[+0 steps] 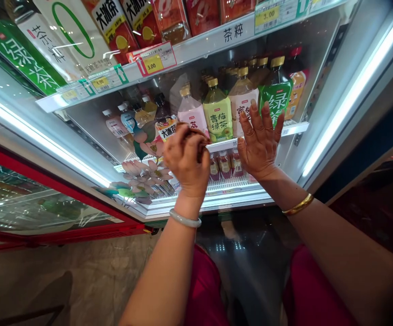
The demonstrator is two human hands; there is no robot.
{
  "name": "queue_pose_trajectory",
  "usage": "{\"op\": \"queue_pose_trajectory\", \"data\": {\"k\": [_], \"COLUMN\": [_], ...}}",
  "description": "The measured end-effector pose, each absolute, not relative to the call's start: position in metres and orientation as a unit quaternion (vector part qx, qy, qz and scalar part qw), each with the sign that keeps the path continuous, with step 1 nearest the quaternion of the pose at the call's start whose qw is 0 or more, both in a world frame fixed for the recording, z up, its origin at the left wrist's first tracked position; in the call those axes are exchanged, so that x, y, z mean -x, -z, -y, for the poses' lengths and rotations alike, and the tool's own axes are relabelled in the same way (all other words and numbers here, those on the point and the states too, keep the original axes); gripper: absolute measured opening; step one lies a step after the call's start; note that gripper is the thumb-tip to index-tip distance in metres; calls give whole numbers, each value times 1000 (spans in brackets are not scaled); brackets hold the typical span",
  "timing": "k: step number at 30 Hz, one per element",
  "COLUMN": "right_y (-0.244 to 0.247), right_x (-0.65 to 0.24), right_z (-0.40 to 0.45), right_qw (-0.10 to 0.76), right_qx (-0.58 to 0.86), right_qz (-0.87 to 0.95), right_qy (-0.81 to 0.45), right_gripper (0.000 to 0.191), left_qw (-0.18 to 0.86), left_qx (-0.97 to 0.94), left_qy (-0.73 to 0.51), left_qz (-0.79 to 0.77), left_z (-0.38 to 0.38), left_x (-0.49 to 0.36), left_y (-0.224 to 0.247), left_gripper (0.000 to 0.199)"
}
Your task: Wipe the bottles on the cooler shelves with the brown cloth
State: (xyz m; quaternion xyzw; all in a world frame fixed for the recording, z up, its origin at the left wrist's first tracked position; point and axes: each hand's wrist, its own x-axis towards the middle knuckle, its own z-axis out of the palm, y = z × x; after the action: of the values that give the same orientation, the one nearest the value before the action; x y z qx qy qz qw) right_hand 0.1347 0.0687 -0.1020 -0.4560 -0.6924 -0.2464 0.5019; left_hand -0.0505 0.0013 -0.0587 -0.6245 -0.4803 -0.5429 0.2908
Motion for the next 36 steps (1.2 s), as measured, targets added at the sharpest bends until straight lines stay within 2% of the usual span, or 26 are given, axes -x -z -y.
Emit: {"op": "queue_pose_trajectory", "data": {"k": [6,11,13,17,20,24,28,33,36], "right_y": [100,98,99,101,100,92,88,89,89], "right_x": [-135,-133,-133,-136,-141,-146,-153,-178,-192], "right_z": [-68,-65,-65,-69,-69,-60,-56,-70,-80], "right_qw": [514,509,510,509,506,483,471,527,554], "right_qx": [453,455,455,453,434,446,444,394,414], "right_qz": [690,696,697,695,707,723,736,700,658], "right_qy": [235,220,220,228,235,211,200,277,298], "right_gripper": [63,67,68,64,60,57,56,57,58], "left_qw": [286,267,270,293,303,263,280,267,264], "left_qx": [769,680,660,742,767,732,672,785,815], "left_qy": [417,508,523,445,432,482,525,444,407], "left_qz": [391,456,466,407,364,404,440,339,316], "left_z": [0,-2,-1,-2,-8,-13,-12,-9,-10], "left_x": [21,47,47,22,12,28,30,-3,-9], "left_y": [85,59,61,94,105,82,71,97,97], "left_gripper": [19,20,20,17,16,20,28,17,16]}}
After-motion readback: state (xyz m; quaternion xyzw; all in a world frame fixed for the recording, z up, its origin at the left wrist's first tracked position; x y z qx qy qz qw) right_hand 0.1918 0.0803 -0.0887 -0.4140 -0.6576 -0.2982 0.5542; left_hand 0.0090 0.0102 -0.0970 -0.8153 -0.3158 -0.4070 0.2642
